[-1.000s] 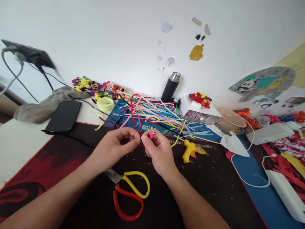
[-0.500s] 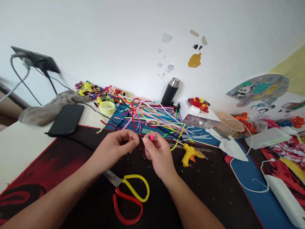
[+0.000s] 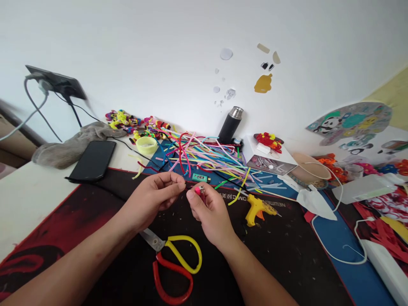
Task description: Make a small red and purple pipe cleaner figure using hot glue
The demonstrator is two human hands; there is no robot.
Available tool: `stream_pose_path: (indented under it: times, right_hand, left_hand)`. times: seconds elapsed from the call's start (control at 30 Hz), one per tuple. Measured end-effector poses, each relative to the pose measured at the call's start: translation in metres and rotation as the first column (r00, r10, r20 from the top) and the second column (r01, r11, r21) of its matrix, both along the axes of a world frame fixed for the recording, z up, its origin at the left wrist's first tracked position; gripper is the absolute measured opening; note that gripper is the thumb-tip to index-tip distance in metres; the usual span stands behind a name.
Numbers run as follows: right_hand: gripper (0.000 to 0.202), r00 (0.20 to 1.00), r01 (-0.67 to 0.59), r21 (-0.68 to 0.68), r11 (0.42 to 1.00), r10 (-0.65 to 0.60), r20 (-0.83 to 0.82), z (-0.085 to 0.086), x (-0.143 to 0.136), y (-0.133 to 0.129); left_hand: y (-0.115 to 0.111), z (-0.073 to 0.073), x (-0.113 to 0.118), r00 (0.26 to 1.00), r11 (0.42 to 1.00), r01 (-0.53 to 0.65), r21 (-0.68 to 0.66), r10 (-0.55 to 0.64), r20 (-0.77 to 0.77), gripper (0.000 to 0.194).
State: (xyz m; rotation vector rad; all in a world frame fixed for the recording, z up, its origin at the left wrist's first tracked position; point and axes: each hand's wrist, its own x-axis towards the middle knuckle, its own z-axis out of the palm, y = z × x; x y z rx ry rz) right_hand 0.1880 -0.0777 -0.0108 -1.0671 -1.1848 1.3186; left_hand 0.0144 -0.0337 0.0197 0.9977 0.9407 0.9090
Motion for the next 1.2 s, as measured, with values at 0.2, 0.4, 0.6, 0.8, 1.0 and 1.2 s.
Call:
stream_pose_path:
  times: [0.2, 0.4, 0.6, 0.8, 1.0, 1.2]
  right_hand:
    - [0.048, 0.993, -0.021, 0.020, 1.000, 0.018, 0.117, 0.0024, -0.0008, -0.0036]
    - [0.050, 0.984, -0.039, 0.052, 0.998, 0.029, 0.174, 0.0049, -0.0010, -0.0048]
    - [0.060, 0.986, -0.053, 0.031, 0.998, 0.047, 0.158, 0.0030, 0.0003, -0.0048]
    - [0.055, 0.955, -0.028, 0.099, 0.995, -0.003, 0.298, 0.0049, -0.0018, -0.0045]
    - [0.045, 0.925, -0.014, 0.104, 0.994, -0.026, 0.379, 0.0069, -0.0033, -0.0040]
    - [0.037, 0.891, -0.025, 0.109, 0.994, -0.027, 0.454, 0.0036, -0.0028, -0.0035]
  left_hand:
    - [0.0004, 0.0006, -0.0001, 1.000, 1.000, 0.006, 0.007, -0.006, -0.013, 0.050]
    - [-0.0010, -0.0001, -0.0011, 1.000, 0.999, 0.023, 0.024, -0.023, 0.001, 0.047]
    - [-0.0010, -0.0011, -0.0005, 1.000, 0.999, 0.025, 0.021, -0.025, -0.007, 0.052]
    - [-0.0012, -0.0027, -0.0020, 0.999, 0.998, 0.048, 0.035, -0.049, 0.015, 0.047]
    - [-0.0016, -0.0046, -0.0036, 0.995, 0.995, 0.092, 0.030, -0.093, 0.033, 0.046]
    - [-0.0013, -0.0048, -0.0022, 0.993, 0.993, 0.115, -0.025, -0.114, 0.037, 0.048]
